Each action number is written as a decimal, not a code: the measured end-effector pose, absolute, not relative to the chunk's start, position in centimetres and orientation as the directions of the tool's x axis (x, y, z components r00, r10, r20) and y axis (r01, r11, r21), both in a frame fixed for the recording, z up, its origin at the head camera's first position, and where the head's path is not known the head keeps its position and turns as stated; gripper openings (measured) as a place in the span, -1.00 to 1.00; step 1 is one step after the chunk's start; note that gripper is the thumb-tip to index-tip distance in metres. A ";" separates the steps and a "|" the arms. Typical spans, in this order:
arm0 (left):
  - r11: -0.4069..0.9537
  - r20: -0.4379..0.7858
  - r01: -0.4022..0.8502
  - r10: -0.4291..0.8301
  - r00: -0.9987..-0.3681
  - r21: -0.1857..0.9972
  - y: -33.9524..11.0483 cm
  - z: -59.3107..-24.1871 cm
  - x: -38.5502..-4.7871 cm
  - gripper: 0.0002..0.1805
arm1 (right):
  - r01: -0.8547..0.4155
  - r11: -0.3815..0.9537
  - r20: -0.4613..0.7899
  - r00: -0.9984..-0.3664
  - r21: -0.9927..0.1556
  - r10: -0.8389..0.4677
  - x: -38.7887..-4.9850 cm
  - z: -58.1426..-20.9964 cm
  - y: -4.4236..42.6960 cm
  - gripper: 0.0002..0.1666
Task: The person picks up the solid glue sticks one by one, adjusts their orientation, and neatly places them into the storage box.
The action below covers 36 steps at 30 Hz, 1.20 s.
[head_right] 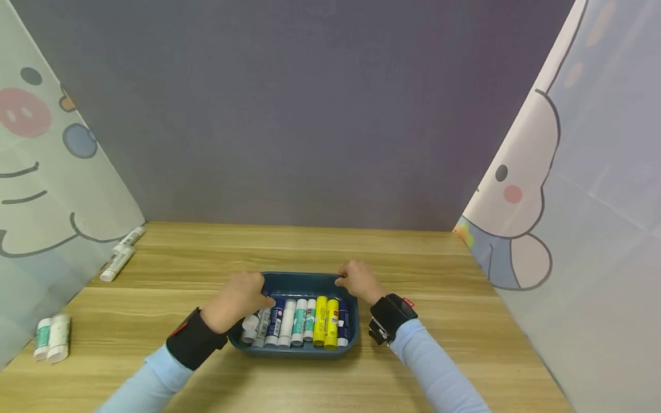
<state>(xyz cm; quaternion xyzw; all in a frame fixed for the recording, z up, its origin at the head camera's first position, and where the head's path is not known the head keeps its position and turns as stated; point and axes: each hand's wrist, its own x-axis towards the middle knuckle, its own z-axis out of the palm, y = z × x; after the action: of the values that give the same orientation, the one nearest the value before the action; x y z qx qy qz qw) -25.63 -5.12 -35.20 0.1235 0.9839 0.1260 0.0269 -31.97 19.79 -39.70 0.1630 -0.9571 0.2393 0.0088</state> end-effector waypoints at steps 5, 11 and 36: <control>0.929 -0.033 0.263 0.281 -0.959 0.260 -5.0 -35.5 -26.0 -0.74 | -0.325 0.826 0.089 -0.943 -0.460 -0.322 -31.9 -39.7 19.7 -0.84; 0.935 -0.099 0.302 0.324 -0.941 0.188 -4.5 -35.7 -26.6 -0.71 | -0.334 0.823 0.089 -0.939 -0.459 -0.332 -32.0 -39.5 19.9 -0.83; 0.967 -0.230 0.242 0.253 -0.940 0.074 -1.4 -36.3 -27.8 -0.95 | -0.343 0.825 0.096 -0.937 -0.449 -0.337 -31.8 -39.4 20.0 -0.82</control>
<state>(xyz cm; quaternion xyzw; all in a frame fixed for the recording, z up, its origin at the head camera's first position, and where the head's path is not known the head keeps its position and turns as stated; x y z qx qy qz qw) -27.76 -1.45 -36.27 0.1255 0.9846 0.0225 0.1198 -31.79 20.03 -39.40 0.1780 -0.9553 0.2359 0.0062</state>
